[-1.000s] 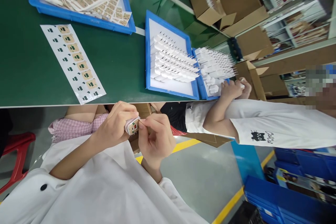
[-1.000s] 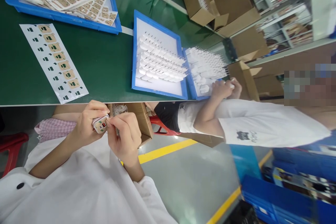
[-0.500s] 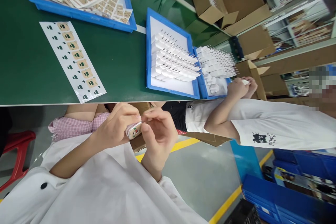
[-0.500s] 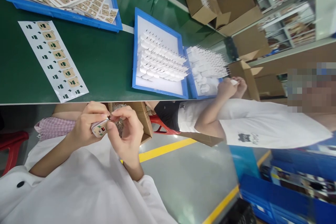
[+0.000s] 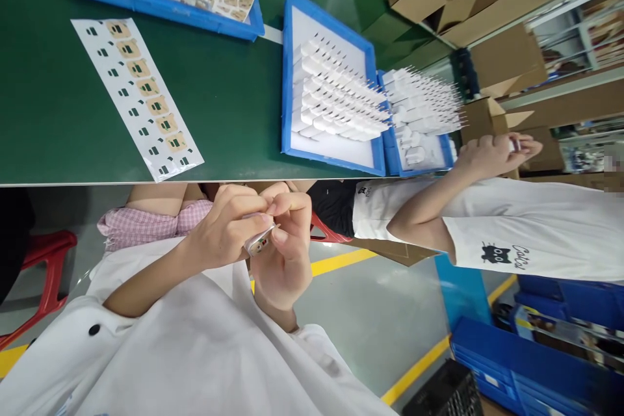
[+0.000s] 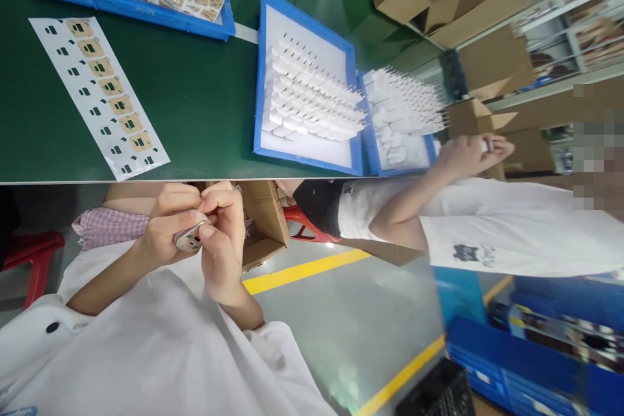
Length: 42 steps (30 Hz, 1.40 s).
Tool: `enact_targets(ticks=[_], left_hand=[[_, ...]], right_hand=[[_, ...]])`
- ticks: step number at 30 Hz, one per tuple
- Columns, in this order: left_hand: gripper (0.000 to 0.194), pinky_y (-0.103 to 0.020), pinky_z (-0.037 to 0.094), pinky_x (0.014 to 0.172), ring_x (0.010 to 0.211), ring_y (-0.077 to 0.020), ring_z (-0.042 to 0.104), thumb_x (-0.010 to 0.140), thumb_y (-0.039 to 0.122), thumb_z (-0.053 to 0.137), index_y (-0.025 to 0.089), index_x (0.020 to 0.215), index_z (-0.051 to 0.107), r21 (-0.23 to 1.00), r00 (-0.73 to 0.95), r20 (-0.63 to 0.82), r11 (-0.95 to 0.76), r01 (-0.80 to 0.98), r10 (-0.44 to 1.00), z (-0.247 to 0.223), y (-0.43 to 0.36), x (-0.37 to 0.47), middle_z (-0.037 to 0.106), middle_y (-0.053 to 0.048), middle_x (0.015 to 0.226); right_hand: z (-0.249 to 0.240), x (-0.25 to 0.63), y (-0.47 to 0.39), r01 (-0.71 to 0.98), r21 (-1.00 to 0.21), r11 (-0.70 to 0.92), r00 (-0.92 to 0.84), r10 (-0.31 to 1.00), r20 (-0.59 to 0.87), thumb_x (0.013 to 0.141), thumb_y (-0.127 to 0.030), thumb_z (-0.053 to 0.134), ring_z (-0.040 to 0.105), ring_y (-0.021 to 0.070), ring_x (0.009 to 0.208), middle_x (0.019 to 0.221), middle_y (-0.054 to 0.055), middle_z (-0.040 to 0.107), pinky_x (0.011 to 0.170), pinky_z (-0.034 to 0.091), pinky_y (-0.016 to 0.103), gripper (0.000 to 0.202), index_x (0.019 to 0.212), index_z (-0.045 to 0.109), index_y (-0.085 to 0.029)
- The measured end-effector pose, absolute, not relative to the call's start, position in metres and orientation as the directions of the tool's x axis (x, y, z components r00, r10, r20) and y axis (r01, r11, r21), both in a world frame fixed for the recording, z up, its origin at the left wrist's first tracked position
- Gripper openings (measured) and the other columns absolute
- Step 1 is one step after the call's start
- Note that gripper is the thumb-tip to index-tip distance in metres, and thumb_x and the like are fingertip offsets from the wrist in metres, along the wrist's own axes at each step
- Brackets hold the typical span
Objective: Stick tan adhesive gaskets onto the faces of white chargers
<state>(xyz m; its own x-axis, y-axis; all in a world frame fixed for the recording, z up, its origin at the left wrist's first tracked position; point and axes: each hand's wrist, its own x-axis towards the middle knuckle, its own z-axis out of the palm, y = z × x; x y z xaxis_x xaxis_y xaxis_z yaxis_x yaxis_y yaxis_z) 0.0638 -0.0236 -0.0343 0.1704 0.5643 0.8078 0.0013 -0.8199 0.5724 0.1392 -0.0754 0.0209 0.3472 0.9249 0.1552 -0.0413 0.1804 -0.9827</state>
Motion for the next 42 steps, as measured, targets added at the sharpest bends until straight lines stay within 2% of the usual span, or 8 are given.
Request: enact_targets(ticks=[3,8,15,23,31,38,42], left_hand=[[0.014,-0.035,0.054,0.071,0.087,-0.0183,0.067,0.097,0.017,0.060,0.025,0.095,0.049,0.559,0.194,0.811,-0.829,0.016,0.551,-0.0368,-0.0242,0.0640,0.065,0.000,0.083],[0.017,-0.036,0.056,0.073,0.088,-0.0189,0.067,0.095,0.016,0.062,0.026,0.099,0.048,0.554,0.131,0.827,-0.832,-0.026,0.547,-0.0365,-0.0239,0.0650,0.065,-0.001,0.087],[0.021,-0.032,0.054,0.068,0.076,-0.0171,0.065,0.091,0.016,0.065,0.025,0.091,0.046,0.579,0.082,0.814,-0.813,-0.057,0.575,-0.0342,-0.0224,0.0689,0.054,0.004,0.071],[0.017,-0.031,0.052,0.064,0.072,-0.0158,0.062,0.093,0.019,0.064,0.025,0.092,0.048,0.546,0.060,0.838,-0.836,-0.062,0.543,-0.0338,-0.0211,0.0704,0.053,0.004,0.071],[0.021,-0.030,0.051,0.062,0.068,-0.0152,0.060,0.092,0.019,0.066,0.025,0.087,0.046,0.560,0.153,0.823,-0.826,-0.062,0.547,-0.0293,-0.0186,0.0639,0.051,0.004,0.067],[0.022,-0.033,0.055,0.069,0.076,-0.0167,0.063,0.090,0.015,0.069,0.025,0.092,0.049,0.542,0.102,0.839,-0.836,-0.085,0.534,-0.0346,-0.0205,0.0660,0.055,0.003,0.073],[0.020,-0.033,0.057,0.072,0.084,-0.0161,0.064,0.093,0.019,0.069,0.025,0.100,0.052,0.549,0.068,0.836,-0.831,-0.091,0.545,-0.0338,-0.0200,0.0668,0.062,0.000,0.088]], right_hand=[[0.0209,0.1398,-0.0752,-0.033,-0.984,0.175,0.346,0.926,0.153,0.086,-0.041,0.054,0.035,0.0167,0.067,0.084,-0.001,0.036,0.064,0.036,0.033,0.015,0.089,0.047,-0.028],[0.0204,0.1404,-0.0741,-0.059,-0.977,0.206,0.329,0.928,0.176,0.086,-0.041,0.056,0.037,0.0172,0.069,0.085,-0.001,0.036,0.065,0.036,0.033,0.015,0.089,0.050,-0.028],[0.0192,0.1387,-0.0729,-0.084,-0.970,0.227,0.347,0.919,0.185,0.086,-0.041,0.057,0.041,0.0185,0.074,0.084,-0.001,0.036,0.070,0.036,0.034,0.014,0.090,0.052,-0.028],[0.0149,0.1406,-0.0722,-0.051,-0.959,0.280,0.327,0.912,0.249,0.087,-0.041,0.056,0.040,0.0173,0.072,0.084,-0.001,0.037,0.066,0.034,0.032,0.014,0.091,0.053,-0.028],[0.0130,0.1413,-0.0725,-0.038,-0.955,0.293,0.323,0.908,0.266,0.086,-0.041,0.058,0.039,0.0166,0.071,0.085,-0.001,0.037,0.066,0.035,0.031,0.016,0.093,0.053,-0.027],[0.0157,0.1387,-0.0725,-0.075,-0.959,0.274,0.332,0.913,0.235,0.086,-0.039,0.057,0.039,0.0165,0.070,0.083,-0.001,0.038,0.066,0.035,0.031,0.013,0.090,0.054,-0.027],[0.0157,0.1436,-0.0719,-0.094,-0.955,0.281,0.320,0.917,0.239,0.086,-0.038,0.058,0.042,0.0161,0.071,0.086,-0.001,0.043,0.066,0.036,0.031,0.013,0.092,0.059,-0.027]])
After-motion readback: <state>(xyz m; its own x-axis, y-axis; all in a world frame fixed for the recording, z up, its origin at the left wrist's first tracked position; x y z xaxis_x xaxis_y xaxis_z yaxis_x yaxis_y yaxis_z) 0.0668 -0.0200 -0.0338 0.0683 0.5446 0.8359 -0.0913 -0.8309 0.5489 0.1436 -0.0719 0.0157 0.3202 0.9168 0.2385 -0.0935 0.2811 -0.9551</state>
